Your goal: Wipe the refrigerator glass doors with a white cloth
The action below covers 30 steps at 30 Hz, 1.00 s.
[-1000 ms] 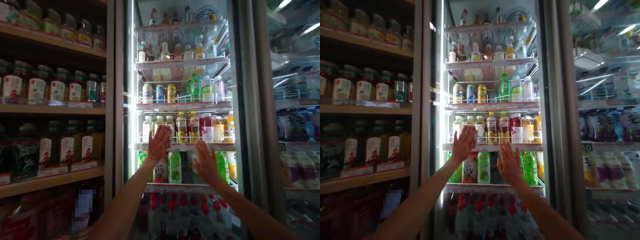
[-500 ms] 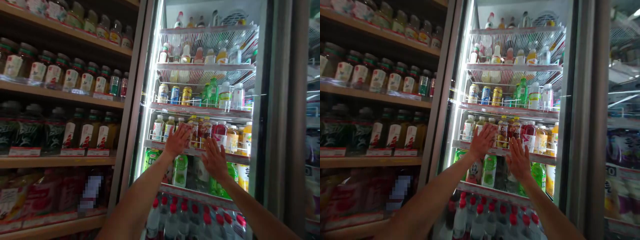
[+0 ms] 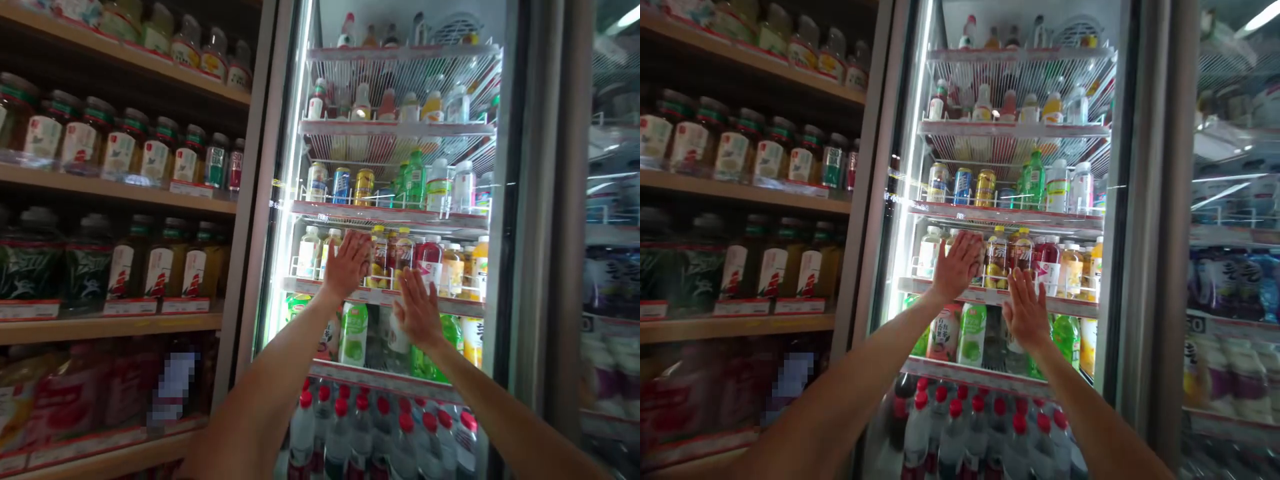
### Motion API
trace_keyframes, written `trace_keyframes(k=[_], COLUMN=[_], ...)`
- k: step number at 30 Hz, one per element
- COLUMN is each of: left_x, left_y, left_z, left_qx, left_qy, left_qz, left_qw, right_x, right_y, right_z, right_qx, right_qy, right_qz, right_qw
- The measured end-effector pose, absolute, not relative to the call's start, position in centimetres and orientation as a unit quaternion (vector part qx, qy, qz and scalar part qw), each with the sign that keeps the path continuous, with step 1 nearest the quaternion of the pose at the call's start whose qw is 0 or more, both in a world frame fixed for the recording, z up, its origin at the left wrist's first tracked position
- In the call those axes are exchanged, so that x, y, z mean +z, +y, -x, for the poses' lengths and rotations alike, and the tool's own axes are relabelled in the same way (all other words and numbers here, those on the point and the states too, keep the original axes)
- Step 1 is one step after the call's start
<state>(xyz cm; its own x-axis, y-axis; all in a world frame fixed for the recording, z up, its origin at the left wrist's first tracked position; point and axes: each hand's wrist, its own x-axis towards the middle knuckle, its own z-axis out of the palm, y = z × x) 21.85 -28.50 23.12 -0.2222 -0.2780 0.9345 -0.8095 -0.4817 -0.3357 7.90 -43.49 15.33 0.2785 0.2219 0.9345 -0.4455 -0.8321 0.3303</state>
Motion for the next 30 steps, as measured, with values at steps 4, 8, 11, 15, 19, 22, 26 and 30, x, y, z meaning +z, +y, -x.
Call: trace_keyframes(k=[4,8,11,15,19,22,26,30], left_x=[24.1,24.6,23.8,23.0,24.0,25.1,25.2,23.7], left_y=[-25.0,-23.6,-26.2,-28.5,-24.7,-21.6,-22.6,-27.2], left_z=[-24.7,-25.6,-23.4,-21.7,-24.7,-27.0,-25.9,-22.5], left_qx=[0.618,0.599,0.612,0.630,0.620,0.595,0.587,0.637], left_qy=[-0.376,-0.259,-0.341,-0.463,-0.377,-0.229,-0.209,-0.386], left_qz=[-0.630,-0.662,-0.644,-0.590,-0.636,-0.678,-0.686,-0.621], left_qw=[0.282,0.369,0.309,0.201,0.263,0.367,0.376,0.245], right_x=[15.4,15.3,15.2,15.3,15.4,15.2,15.0,15.0], right_y=[-43.3,-43.0,-43.0,-43.4,-43.3,-42.9,-42.7,-42.9], right_z=[-7.9,-8.2,-8.2,-7.9,-7.9,-8.3,-8.6,-8.5], right_qx=[0.585,0.597,0.604,0.598,0.594,0.602,0.613,0.608], right_qy=[-0.087,-0.093,-0.082,-0.076,-0.082,-0.089,-0.097,-0.093], right_qz=[-0.754,-0.749,-0.745,-0.746,-0.749,-0.746,-0.740,-0.742], right_qw=[0.285,0.272,0.270,0.282,0.282,0.271,0.259,0.268])
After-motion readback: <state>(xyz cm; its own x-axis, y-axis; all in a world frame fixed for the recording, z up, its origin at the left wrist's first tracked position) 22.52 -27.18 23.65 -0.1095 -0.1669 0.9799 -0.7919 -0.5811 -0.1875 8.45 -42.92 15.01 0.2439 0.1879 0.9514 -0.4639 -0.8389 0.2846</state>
